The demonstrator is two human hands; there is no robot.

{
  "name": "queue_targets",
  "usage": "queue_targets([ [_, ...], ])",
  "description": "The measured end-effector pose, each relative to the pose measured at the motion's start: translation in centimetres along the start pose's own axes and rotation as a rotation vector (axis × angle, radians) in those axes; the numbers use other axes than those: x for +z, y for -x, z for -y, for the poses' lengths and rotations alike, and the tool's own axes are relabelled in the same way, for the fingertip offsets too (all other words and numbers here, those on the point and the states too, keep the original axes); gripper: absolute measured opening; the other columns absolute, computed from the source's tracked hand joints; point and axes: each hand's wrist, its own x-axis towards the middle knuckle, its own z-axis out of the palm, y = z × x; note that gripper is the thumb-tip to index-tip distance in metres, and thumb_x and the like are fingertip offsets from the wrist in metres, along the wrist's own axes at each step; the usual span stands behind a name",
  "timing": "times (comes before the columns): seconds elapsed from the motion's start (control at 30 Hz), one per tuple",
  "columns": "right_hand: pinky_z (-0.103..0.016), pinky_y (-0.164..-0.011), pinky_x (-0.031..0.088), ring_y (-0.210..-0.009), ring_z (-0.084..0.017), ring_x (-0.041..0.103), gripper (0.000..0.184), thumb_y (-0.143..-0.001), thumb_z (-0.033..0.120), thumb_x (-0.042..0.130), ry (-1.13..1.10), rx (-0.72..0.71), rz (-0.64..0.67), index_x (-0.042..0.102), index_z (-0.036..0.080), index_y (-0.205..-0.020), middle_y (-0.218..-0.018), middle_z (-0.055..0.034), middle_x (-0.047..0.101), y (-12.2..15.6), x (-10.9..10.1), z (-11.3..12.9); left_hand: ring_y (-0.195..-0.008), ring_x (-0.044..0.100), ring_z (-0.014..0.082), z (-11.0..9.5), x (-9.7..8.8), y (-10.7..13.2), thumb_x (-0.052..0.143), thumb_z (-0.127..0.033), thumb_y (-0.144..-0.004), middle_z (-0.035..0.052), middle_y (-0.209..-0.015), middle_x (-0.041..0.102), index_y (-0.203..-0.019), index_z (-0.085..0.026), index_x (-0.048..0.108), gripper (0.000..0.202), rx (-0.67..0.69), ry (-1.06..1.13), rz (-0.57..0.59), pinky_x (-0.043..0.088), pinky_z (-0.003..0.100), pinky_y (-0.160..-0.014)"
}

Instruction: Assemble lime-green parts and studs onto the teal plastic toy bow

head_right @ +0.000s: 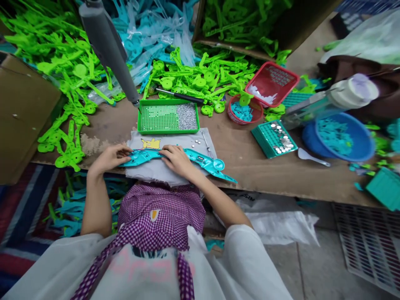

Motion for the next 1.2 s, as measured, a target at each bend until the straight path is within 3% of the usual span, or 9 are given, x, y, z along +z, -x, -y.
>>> queue_targets([
  [0.17, -0.044, -0.098, 0.042, -0.116, -0.025, 0.056, 0.032, -0.098, 0.029, 0.045, 0.030, -0.018, -0.016, 0.059, 0.020, -0.126, -0.125, -0.0124, 0.062, -0.1, 0.1, -0.1, -0.074, 0.067, 0.0166, -1.7, -0.5, -0.7, 0.078, -0.033, -0.067, 0.0051, -0.081, 0.069, -0.094, -0.014, 0.068, 0.035, 0.031, 0.090, -0.461, 0.058, 0.031, -0.071],
  [0.27, -0.048, -0.100, 0.041, -0.120, -0.028, 0.055, 0.039, -0.095, 0.034, 0.053, 0.087, -0.034, -0.159, 0.055, 0.018, -0.131, -0.130, -0.0152, 0.061, 0.2, -0.8, 1.2, -0.079, 0.068, 0.0140, -5.0, 1.8, -0.7, 0.078, -0.029, -0.071, 0.0032, -0.089, 0.067, -0.099, -0.017, 0.065, 0.034, 0.204, 0.184, -0.671, 0.059, 0.028, -0.075],
  [0.4, -0.041, -0.088, 0.051, -0.109, -0.024, 0.063, 0.050, -0.092, 0.033, 0.059, 0.059, -0.143, -0.512, 0.047, 0.018, -0.138, -0.118, -0.0137, 0.068, 1.0, -2.0, 4.6, -0.078, 0.070, 0.0115, -9.2, 7.6, 1.7, 0.078, -0.027, -0.077, 0.0016, -0.099, 0.066, -0.112, -0.023, 0.060, 0.040, 0.367, 0.318, -0.481, 0.061, 0.024, -0.072],
  [0.5, -0.032, -0.076, 0.056, -0.094, -0.017, 0.068, 0.041, -0.094, 0.017, 0.053, -0.078, -0.251, -0.566, 0.051, 0.018, -0.135, -0.102, -0.0092, 0.073, 1.9, -2.0, 6.5, -0.087, 0.071, 0.0134, -9.7, 9.9, 4.2, 0.073, -0.023, -0.082, 0.0027, -0.102, 0.066, -0.119, -0.025, 0.060, 0.040, 0.444, 0.331, -0.439, 0.062, 0.025, -0.078],
  [0.6, -0.029, -0.073, 0.058, -0.085, -0.014, 0.070, 0.028, -0.094, 0.013, 0.053, -0.275, -0.166, -0.549, 0.062, 0.019, -0.119, -0.093, -0.0056, 0.074, 3.1, -1.8, 7.6, -0.096, 0.071, 0.0146, -8.7, 9.6, 5.5, 0.068, -0.019, -0.086, 0.0044, -0.112, 0.066, -0.124, -0.027, 0.061, 0.039, 0.444, 0.294, -0.473, 0.062, 0.028, -0.083],
  [0.7, -0.028, -0.072, 0.059, -0.082, -0.013, 0.070, 0.017, -0.092, 0.015, 0.057, -0.452, -0.054, -0.545, 0.068, 0.019, -0.105, -0.090, -0.0038, 0.075, 3.9, -2.1, 8.4, -0.109, 0.067, 0.0197, -8.0, 9.3, 5.6, 0.073, -0.027, -0.084, 0.0077, -0.129, 0.062, -0.130, -0.030, 0.060, 0.048, 0.384, 0.258, -0.328, 0.061, 0.033, -0.087],
  [0.87, -0.030, -0.066, 0.058, -0.068, -0.013, 0.069, 0.008, -0.088, 0.026, 0.064, -0.730, 0.251, -0.622, 0.072, 0.023, -0.091, -0.079, 0.0005, 0.074, 4.1, -3.4, 9.0, -0.080, 0.071, 0.0162, -8.2, 10.8, 5.1, 0.067, -0.032, -0.088, 0.0032, -0.089, 0.076, -0.105, -0.028, 0.075, 0.019, 0.339, 0.243, -0.348, 0.060, 0.030, -0.074],
  [1.1, -0.025, -0.053, 0.055, -0.053, -0.009, 0.062, 0.018, -0.084, 0.040, 0.067, -1.088, 0.435, -0.716, 0.066, 0.023, -0.085, -0.067, 0.0039, 0.066, 3.0, -5.7, 8.0, -0.112, 0.066, 0.0247, -7.7, 10.7, 3.1, 0.075, -0.045, -0.079, 0.0071, -0.115, 0.073, -0.126, -0.030, 0.065, 0.050, 0.368, 0.116, -0.206, 0.050, 0.045, -0.102],
  [1.2, -0.022, -0.049, 0.052, -0.050, -0.007, 0.059, 0.022, -0.085, 0.045, 0.064, -1.045, 0.421, -0.762, 0.063, 0.023, -0.087, -0.067, 0.0042, 0.063, 1.2, -7.2, 7.6, -0.099, 0.070, 0.0214, -7.4, 10.9, 2.4, 0.073, -0.034, -0.083, 0.0041, -0.099, 0.077, -0.108, -0.029, 0.074, 0.026, 0.436, 0.040, -0.279, 0.054, 0.040, -0.093],
])
